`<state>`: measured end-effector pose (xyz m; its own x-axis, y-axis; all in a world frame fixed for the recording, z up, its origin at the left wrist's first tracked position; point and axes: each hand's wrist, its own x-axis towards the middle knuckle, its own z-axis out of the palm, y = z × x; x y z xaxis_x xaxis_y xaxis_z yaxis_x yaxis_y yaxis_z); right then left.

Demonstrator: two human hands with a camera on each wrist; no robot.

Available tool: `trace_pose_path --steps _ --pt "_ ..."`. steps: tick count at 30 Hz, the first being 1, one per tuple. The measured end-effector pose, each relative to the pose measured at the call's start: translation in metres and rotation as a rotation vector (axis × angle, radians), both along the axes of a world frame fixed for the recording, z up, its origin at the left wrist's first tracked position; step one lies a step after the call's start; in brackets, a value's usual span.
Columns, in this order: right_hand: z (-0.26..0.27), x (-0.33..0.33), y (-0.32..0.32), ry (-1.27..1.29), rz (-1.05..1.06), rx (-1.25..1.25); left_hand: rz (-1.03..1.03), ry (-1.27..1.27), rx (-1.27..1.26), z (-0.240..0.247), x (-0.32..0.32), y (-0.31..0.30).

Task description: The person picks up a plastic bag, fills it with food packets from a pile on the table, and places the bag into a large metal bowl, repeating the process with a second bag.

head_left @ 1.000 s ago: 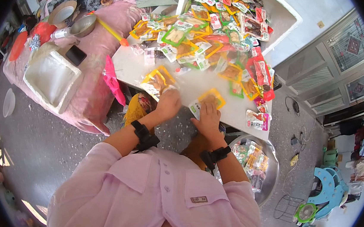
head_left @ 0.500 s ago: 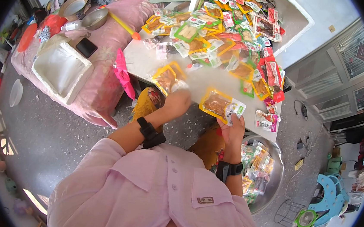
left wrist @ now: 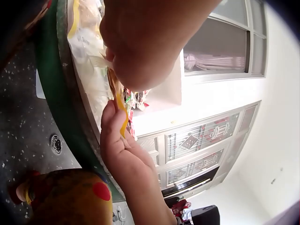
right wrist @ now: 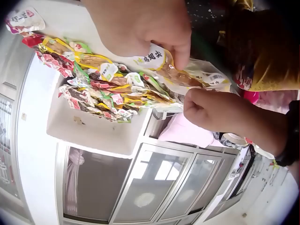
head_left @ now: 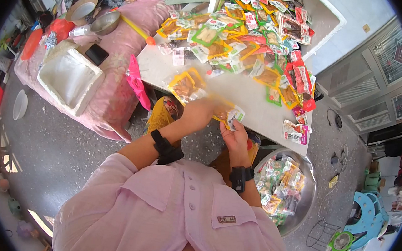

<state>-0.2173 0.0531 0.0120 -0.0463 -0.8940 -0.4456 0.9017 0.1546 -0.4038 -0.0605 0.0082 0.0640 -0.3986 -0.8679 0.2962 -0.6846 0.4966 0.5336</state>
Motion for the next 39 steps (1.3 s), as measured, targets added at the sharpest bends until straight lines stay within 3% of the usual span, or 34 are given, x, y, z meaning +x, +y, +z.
trace_pose_path --steps 5,6,9,12,13,15,18,21,27,33,37,39 --pt "-0.002 0.034 -0.025 -0.095 -0.067 -0.051 -0.016 0.047 -0.147 0.0 -0.007 0.002" --pt "0.008 0.044 -0.024 0.048 -0.052 -0.109 -0.02 0.016 -0.132 -0.004 -0.008 0.001" --pt "0.021 0.047 -0.021 0.301 0.153 -0.091 -0.044 -0.02 -0.124 -0.011 -0.006 -0.002" --pt "0.009 0.021 -0.023 0.409 0.542 -0.089 -0.05 -0.038 -0.105 -0.013 -0.004 -0.001" --pt "0.008 0.021 -0.022 0.429 0.549 -0.069 -0.049 -0.046 -0.095 -0.014 -0.004 -0.001" --pt "0.009 0.022 -0.021 0.468 0.56 -0.029 -0.058 -0.046 -0.089 -0.014 -0.003 0.002" --pt "0.0 0.04 -0.027 0.374 0.281 -0.097 -0.085 -0.019 -0.117 -0.016 -0.004 0.004" --pt "-0.002 0.064 -0.046 0.329 0.054 0.011 -0.078 -0.038 -0.102 -0.01 -0.003 0.003" --pt "0.002 0.041 -0.048 0.628 0.402 -0.068 -0.068 -0.014 -0.118 -0.001 0.008 0.003" --pt "-0.001 0.062 -0.061 0.341 0.097 -0.072 -0.076 0.031 -0.225 -0.004 0.006 0.004" --pt "0.001 0.058 -0.063 0.392 0.206 -0.085 -0.077 0.048 -0.175 -0.005 0.012 0.005" --pt "-0.007 0.047 -0.055 0.425 0.265 -0.165 -0.086 0.04 -0.282 -0.005 0.021 0.014"
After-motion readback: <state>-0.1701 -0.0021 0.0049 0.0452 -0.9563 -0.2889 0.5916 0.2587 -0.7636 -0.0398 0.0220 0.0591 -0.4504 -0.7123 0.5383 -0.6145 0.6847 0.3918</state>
